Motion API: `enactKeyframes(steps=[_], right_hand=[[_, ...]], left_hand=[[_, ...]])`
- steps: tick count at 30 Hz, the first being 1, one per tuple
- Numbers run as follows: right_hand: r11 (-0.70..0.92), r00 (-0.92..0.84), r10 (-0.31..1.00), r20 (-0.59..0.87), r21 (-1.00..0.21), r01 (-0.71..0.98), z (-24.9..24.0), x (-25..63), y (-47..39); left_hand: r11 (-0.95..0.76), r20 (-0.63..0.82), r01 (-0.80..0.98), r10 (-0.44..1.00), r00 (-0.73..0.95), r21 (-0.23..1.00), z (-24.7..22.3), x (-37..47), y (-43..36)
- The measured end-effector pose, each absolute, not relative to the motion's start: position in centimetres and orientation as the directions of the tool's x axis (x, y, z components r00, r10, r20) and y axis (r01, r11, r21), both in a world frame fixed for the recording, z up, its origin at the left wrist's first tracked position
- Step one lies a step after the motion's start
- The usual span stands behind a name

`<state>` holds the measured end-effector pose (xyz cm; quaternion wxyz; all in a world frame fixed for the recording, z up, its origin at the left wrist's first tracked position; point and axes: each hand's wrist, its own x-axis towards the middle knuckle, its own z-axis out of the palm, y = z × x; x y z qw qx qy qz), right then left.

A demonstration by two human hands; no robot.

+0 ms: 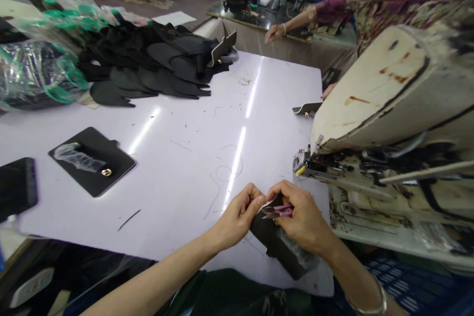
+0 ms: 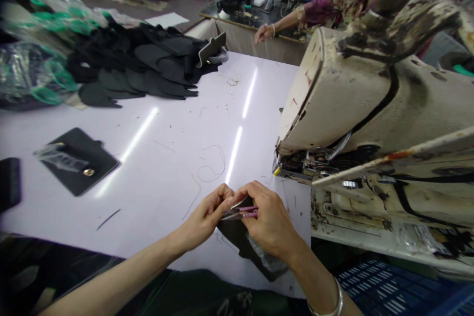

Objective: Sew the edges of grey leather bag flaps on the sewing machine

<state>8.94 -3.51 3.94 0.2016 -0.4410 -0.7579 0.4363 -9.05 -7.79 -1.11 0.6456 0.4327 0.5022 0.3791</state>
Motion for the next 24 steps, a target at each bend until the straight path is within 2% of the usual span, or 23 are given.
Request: enactKeyframes(steps=[4, 8, 11, 13, 16, 19, 22, 24], right_hand=[[0.232, -0.564, 0.824, -0.056, -0.875, 0.425, 3.2, 9.1, -3.5], [0.23, -0.577, 0.817, -0.01, -0.911, 0.341, 2.2, 9.4, -3.6], [0.234, -0.559, 0.829, -0.014, -0.899, 0.369, 2.2, 9.5, -3.6], [0.259, -0.523, 0.852, -0.011, -0.86, 0.439, 3.1, 9.6, -3.6], [0.318, -0.447, 0.894, 0.004, -0.709, 0.629, 5.3, 9.7, -3.7], [0.375, -0.435, 0.9, -0.033, -0.452, 0.81, 7.7, 9.5, -3.9], [0.433, -0.467, 0.871, -0.149, -0.213, 0.876, 9.1, 8.9, -4.0], [0.47, -0.483, 0.845, -0.228, -0.113, 0.875, 9.5, 8.3, -3.9]], left_hand=[[0.34, -0.327, -0.038, 0.925, 0.193, 0.94, -1.4, -8.6, -8.0], [0.402, -0.379, -0.125, 0.909, 0.172, 0.907, -1.8, -8.1, -8.1], [0.433, -0.408, -0.164, 0.898, 0.168, 0.886, -1.8, -8.0, -8.0], [0.386, -0.37, -0.104, 0.917, 0.148, 0.916, -1.7, -8.1, -8.1], [0.295, -0.294, 0.005, 0.951, 0.093, 0.956, -1.5, -8.2, -8.6], [0.268, -0.268, 0.022, 0.963, 0.021, 0.963, -1.5, -7.8, -9.1], [0.253, -0.253, 0.012, 0.967, -0.038, 0.967, -1.5, -7.4, -9.4], [0.24, -0.238, 0.026, 0.969, -0.06, 0.97, -1.5, -7.2, -9.4]])
